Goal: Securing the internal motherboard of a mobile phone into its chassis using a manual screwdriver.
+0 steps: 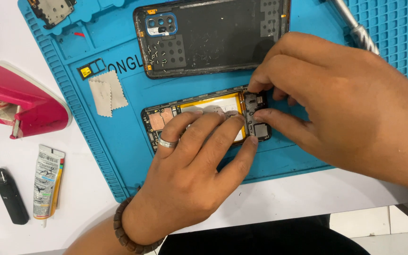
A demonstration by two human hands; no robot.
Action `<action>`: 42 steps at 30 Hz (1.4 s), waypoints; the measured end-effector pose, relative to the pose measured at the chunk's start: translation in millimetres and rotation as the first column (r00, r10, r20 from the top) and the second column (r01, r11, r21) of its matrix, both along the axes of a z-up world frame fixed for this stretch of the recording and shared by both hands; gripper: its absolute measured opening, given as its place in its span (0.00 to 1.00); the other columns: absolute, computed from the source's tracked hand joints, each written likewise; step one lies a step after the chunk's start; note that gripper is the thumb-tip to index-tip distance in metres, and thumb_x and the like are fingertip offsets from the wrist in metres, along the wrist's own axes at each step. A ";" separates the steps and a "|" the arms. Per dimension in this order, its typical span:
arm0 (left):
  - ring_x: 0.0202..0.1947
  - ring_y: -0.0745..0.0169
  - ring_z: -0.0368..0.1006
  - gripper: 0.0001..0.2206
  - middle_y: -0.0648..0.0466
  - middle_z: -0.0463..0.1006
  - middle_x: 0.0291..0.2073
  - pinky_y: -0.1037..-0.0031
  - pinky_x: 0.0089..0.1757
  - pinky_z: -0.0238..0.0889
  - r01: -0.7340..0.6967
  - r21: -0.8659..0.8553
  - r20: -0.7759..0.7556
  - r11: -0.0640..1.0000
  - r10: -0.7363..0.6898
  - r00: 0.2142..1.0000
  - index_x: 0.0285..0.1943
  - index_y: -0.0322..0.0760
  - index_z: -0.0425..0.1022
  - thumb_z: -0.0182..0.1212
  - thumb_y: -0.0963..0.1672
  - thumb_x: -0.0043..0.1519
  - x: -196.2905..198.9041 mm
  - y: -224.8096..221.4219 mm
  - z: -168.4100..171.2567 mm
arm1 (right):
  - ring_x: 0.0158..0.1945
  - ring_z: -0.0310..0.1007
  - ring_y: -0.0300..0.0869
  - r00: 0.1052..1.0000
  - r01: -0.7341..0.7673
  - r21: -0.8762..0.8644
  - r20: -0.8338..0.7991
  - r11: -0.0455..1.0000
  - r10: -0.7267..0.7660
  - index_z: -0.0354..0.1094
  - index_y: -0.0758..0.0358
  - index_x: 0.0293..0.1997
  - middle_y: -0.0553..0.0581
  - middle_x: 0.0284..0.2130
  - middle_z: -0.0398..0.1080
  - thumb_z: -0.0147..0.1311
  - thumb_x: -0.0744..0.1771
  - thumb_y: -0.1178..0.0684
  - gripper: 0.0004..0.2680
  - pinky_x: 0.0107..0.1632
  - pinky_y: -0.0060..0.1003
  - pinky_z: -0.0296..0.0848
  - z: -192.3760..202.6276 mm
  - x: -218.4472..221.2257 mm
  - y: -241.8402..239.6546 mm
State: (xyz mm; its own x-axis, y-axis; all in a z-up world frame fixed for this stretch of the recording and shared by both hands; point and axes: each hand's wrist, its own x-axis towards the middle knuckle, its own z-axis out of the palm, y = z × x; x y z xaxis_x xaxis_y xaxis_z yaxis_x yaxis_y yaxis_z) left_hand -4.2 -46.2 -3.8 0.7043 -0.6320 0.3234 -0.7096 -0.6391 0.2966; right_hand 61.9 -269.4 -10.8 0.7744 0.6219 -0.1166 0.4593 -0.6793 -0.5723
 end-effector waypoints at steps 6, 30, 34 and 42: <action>0.50 0.46 0.71 0.05 0.43 0.77 0.50 0.56 0.51 0.67 -0.015 0.010 -0.002 1.000 0.015 1.000 0.47 0.36 0.78 0.55 0.39 0.72 -2.0 -0.6 1.4 | 0.42 0.74 0.43 0.999 -0.042 -0.016 0.024 0.999 0.042 0.70 0.57 0.47 0.51 0.44 0.69 0.65 0.65 0.51 0.10 0.32 0.44 0.73 0.5 -1.1 -0.4; 0.50 0.44 0.72 0.03 0.40 0.75 0.50 0.54 0.51 0.68 -0.020 0.005 -0.044 1.000 0.021 0.999 0.49 0.34 0.79 0.60 0.38 0.71 -5.3 -1.8 3.1 | 0.39 0.68 0.57 0.972 -0.157 -0.019 0.174 0.987 0.158 0.67 0.65 0.48 0.61 0.43 0.63 0.58 0.69 0.59 0.06 0.37 0.50 0.71 0.6 -6.1 0.4; 0.50 0.45 0.72 0.06 0.43 0.76 0.49 0.55 0.53 0.66 -0.051 0.019 -0.025 0.999 0.051 0.998 0.50 0.36 0.79 0.56 0.40 0.72 -5.3 -2.9 3.4 | 0.36 0.68 0.55 0.953 -0.171 -0.114 0.232 0.979 0.194 0.68 0.65 0.45 0.60 0.41 0.64 0.55 0.70 0.59 0.02 0.31 0.49 0.70 1.2 -11.2 -0.9; 0.51 0.44 0.72 0.10 0.43 0.76 0.53 0.53 0.53 0.65 -0.032 0.025 -0.033 0.999 0.033 0.999 0.54 0.35 0.79 0.54 0.43 0.73 -7.8 2.1 -1.7 | 0.41 0.73 0.41 0.873 0.333 -0.446 -0.186 0.831 -0.450 0.74 0.44 0.35 0.39 0.30 0.76 0.51 0.70 0.38 0.09 0.40 0.47 0.67 18.5 -17.2 22.5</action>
State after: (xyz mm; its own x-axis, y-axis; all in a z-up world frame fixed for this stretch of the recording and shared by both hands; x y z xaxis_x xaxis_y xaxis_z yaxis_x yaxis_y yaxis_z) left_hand -12.0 -44.1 -5.6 0.7347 -0.6160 0.2840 -0.6783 -0.6691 0.3037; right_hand 44.7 -246.9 7.7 0.8419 0.1296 -0.5238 -0.0285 -0.9587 -0.2831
